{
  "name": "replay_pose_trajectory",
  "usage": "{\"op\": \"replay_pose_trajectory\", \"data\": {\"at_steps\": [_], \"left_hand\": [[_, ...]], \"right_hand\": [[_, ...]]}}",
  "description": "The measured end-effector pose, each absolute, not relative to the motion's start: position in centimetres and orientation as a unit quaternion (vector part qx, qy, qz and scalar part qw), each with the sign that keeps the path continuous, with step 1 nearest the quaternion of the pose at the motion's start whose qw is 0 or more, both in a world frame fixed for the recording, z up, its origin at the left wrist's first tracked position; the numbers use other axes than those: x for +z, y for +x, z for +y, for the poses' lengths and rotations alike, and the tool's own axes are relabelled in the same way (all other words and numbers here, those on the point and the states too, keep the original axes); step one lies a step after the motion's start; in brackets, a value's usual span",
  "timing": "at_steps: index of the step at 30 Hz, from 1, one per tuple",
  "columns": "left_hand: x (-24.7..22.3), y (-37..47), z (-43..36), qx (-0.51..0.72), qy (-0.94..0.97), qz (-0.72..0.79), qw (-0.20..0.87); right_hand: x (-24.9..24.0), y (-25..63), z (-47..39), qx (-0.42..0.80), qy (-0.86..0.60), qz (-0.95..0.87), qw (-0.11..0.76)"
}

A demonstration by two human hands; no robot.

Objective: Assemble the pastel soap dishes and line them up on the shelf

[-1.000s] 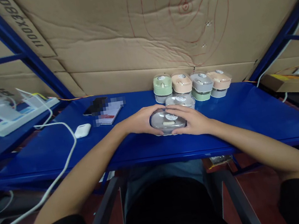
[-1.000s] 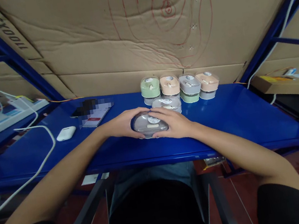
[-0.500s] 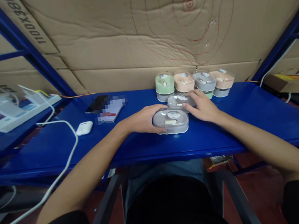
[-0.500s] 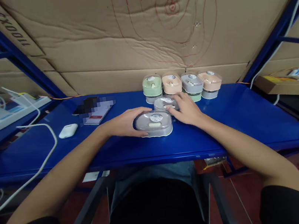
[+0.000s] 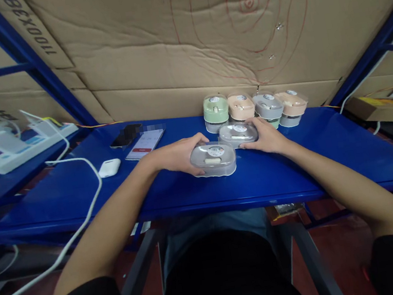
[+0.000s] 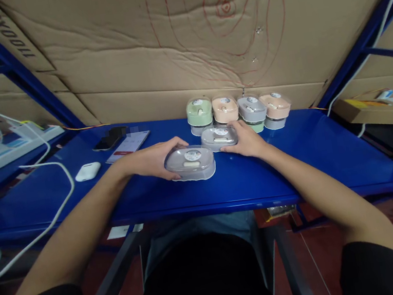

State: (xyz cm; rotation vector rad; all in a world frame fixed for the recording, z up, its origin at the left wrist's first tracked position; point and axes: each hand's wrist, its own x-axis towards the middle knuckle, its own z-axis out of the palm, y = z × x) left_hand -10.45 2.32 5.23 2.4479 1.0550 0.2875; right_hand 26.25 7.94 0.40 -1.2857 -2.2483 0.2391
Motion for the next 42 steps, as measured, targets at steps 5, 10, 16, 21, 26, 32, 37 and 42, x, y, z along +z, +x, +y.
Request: {"op": "replay_pose_trajectory", "data": {"at_steps": [5, 10, 16, 21, 26, 32, 37, 42], "left_hand": [[5.3, -11.1, 2.5, 0.098, 0.880, 0.406, 0.228], [5.4, -11.3, 2.7, 0.085, 0.873, 0.426, 0.223], [5.9, -12.5, 3.3, 0.059, 0.861, 0.459, 0.210], [6.2, -13.1, 3.5, 0.033, 0.850, 0.475, 0.227], [5.8, -13.4, 3.8, 0.044, 0.855, 0.465, 0.226], [3.7, -11.7, 4.5, 0.123, 0.875, 0.397, 0.247], [0.7, -8.3, 4.6, 0.271, 0.852, 0.320, 0.313], [-0.5, -6.9, 4.3, 0.333, 0.821, 0.288, 0.364]], "right_hand": [[0.4, 26.1, 7.8, 0.090, -0.492, -0.825, 0.263], [0.6, 25.8, 7.6, 0.100, -0.483, -0.829, 0.264], [1.1, 25.3, 7.0, 0.091, -0.510, -0.815, 0.260], [1.8, 24.9, 5.8, 0.073, -0.538, -0.790, 0.284], [2.1, 24.6, 4.8, 0.058, -0.525, -0.766, 0.366], [2.1, 23.5, 3.2, 0.034, -0.436, -0.791, 0.427], [1.8, 22.6, 2.0, 0.041, -0.392, -0.821, 0.412], [1.2, 22.5, 2.2, 0.067, -0.377, -0.834, 0.396]]}}
